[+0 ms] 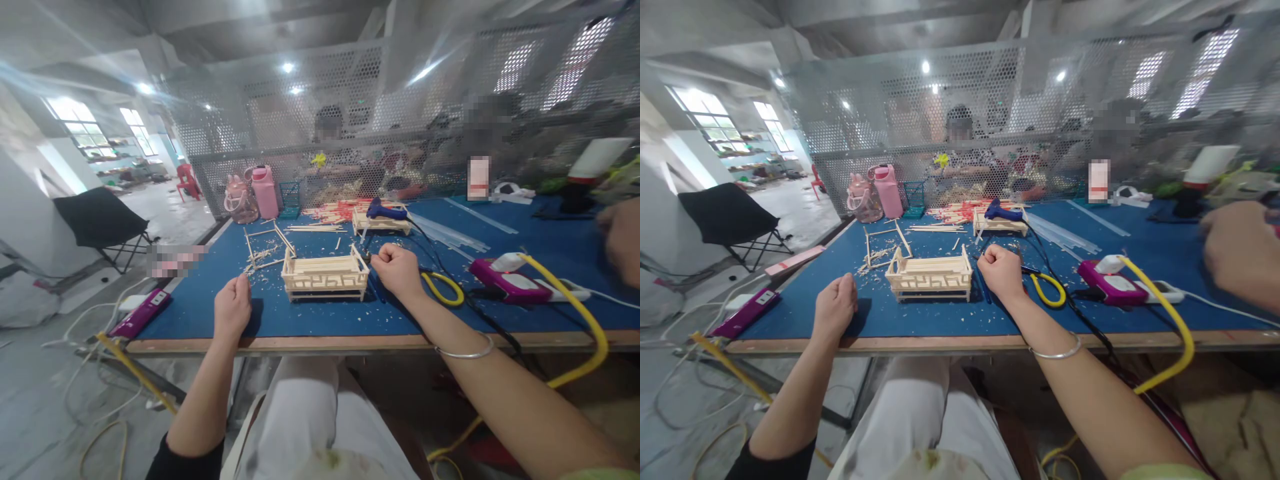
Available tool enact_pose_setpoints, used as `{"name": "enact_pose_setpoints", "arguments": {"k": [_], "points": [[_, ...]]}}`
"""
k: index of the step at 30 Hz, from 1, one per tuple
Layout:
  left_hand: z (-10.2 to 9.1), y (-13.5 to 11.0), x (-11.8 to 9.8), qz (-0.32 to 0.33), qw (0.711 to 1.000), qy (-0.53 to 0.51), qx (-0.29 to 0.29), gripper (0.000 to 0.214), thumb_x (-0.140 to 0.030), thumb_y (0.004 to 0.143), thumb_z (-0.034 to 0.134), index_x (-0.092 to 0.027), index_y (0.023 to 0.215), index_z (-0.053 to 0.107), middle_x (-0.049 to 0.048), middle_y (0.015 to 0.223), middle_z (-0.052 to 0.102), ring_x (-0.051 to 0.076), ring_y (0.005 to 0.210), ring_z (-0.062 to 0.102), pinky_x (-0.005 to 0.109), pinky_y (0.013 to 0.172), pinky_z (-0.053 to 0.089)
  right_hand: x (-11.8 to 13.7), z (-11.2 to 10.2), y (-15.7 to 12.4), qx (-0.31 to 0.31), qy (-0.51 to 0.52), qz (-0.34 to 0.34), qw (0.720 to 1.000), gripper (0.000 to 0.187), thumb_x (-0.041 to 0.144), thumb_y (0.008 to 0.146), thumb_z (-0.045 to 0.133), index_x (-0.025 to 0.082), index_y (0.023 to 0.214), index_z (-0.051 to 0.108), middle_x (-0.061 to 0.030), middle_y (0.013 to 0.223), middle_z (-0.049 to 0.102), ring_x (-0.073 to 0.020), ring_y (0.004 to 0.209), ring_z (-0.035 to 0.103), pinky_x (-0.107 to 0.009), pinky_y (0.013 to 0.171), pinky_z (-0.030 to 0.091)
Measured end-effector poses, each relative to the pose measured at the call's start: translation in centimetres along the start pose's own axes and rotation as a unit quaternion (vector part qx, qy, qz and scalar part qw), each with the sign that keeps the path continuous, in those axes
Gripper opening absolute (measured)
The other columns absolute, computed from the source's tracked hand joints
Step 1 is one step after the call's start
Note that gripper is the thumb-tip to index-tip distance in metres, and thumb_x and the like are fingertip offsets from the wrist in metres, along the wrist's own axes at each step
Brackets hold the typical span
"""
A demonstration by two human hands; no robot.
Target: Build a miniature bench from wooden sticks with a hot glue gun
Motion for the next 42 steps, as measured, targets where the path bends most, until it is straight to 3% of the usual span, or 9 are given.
{"name": "enact_pose_setpoints", "arguments": {"k": [4, 7, 11, 17, 22, 26, 28, 31, 42], "points": [[-0.4, 0.0, -0.3, 0.003, 1.0, -0.017, -0.013, 0.017, -0.034, 0.076, 0.054, -0.019, 0.072, 0.06, -0.0033, 0.054, 0.053, 0.012, 0.053, 0.05, 0.024, 0.056, 0.042, -0.6, -0.3, 0.1, -0.028, 0.011, 0.009, 1.0, 0.009, 0.023, 0.058, 0.048, 0.024, 0.055, 0.04, 0.0059, 0.048, 0.04, -0.0121, 0.048, 0.038, -0.026, 0.05, 0.033], [-0.4, 0.1, -0.4, -0.001, 0.999, -0.039, -0.018, 0.028, -0.032, 0.066, 0.064, -0.016, 0.089, 0.066, -0.0013, 0.067, 0.063, 0.013, 0.062, 0.057, 0.026, 0.065, 0.048, -1.0, -0.5, 0.3, -0.043, 0.023, 0.015, 0.999, 0.004, 0.024, 0.06, 0.049, 0.023, 0.063, 0.047, 0.0038, 0.056, 0.049, -0.0133, 0.051, 0.044, -0.027, 0.054, 0.037], [0.1, 0.0, 0.2, -0.043, 0.997, -0.067, 0.002, 0.028, -0.033, 0.06, 0.069, -0.016, 0.082, 0.072, 0.0028, 0.069, 0.07, 0.017, 0.065, 0.063, 0.032, 0.071, 0.052, -1.2, -0.4, 0.4, -0.042, 0.035, 0.014, 0.998, 0.005, 0.025, 0.062, 0.051, 0.022, 0.065, 0.049, 0.0022, 0.059, 0.054, -0.0135, 0.053, 0.046, -0.029, 0.058, 0.04], [-0.2, -0.2, 0.3, -0.043, 0.997, -0.064, -0.002, 0.033, -0.039, 0.065, 0.063, -0.014, 0.085, 0.074, 0.004, 0.069, 0.071, 0.018, 0.066, 0.063, 0.031, 0.069, 0.051, -1.2, -0.3, 0.4, -0.036, 0.047, 0.02, 0.998, 0.008, 0.027, 0.064, 0.054, 0.021, 0.064, 0.049, 0.0022, 0.059, 0.054, -0.0132, 0.052, 0.046, -0.029, 0.056, 0.04], [-1.0, -0.2, -1.1, 0.025, 0.999, 0.003, -0.035, 0.036, -0.042, 0.076, 0.054, -0.014, 0.089, 0.073, 0.0062, 0.076, 0.072, 0.019, 0.07, 0.063, 0.032, 0.07, 0.049, -0.5, -0.5, 0.3, -0.045, 0.042, 0.001, 0.998, 0.016, 0.032, 0.068, 0.059, 0.022, 0.063, 0.047, 0.0043, 0.054, 0.049, -0.0128, 0.05, 0.043, -0.027, 0.052, 0.039], [-0.3, -1.9, -5.8, 0.247, 0.966, 0.046, -0.054, 0.031, -0.037, 0.083, 0.052, -0.017, 0.094, 0.073, 0.0101, 0.089, 0.07, 0.022, 0.088, 0.062, 0.036, 0.084, 0.048, 3.0, -1.3, -1.0, -0.045, 0.027, -0.162, 0.985, 0.016, 0.032, 0.082, 0.048, 0.022, 0.073, 0.056, -0.0033, 0.069, 0.06, -0.0178, 0.065, 0.055, -0.033, 0.062, 0.045], [0.9, -3.6, -8.1, 0.359, 0.929, 0.072, -0.044, 0.026, -0.032, 0.084, 0.055, -0.02, 0.1, 0.071, 0.0113, 0.104, 0.068, 0.024, 0.102, 0.057, 0.039, 0.093, 0.043, 5.6, -1.5, -2.7, -0.028, 0.008, -0.304, 0.952, 0.017, 0.027, 0.082, 0.046, 0.022, 0.086, 0.062, -0.0083, 0.087, 0.064, -0.0222, 0.083, 0.06, -0.039, 0.075, 0.046], [3.1, -5.4, -9.4, 0.422, 0.902, 0.097, -0.012, 0.026, -0.026, 0.085, 0.055, -0.024, 0.108, 0.067, 0.0102, 0.121, 0.062, 0.025, 0.119, 0.048, 0.042, 0.103, 0.037, 7.8, -0.8, -5.0, 0.024, -0.021, -0.433, 0.901, 0.028, 0.02, 0.08, 0.049, 0.022, 0.103, 0.064, -0.0103, 0.101, 0.065, -0.0241, 0.093, 0.06, -0.042, 0.082, 0.045], [5.3, -4.3, -8.2, 0.269, 0.963, 0.027, 0.005, 0.021, -0.033, 0.085, 0.055, -0.019, 0.089, 0.071, 0.011, 0.11, 0.065, 0.023, 0.107, 0.057, 0.041, 0.094, 0.044, 8.0, 0.5, -4.9, 0.069, -0.067, -0.433, 0.896, 0.026, 0.015, 0.083, 0.049, 0.021, 0.101, 0.068, -0.0085, 0.09, 0.07, -0.0201, 0.08, 0.062, -0.038, 0.076, 0.039]]}}
Point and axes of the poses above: each hand's wrist, its own y-axis towards the middle knuckle, its own z-axis out of the palm, x = y × z, the point moved 8 cm from there along y, towards the middle knuckle
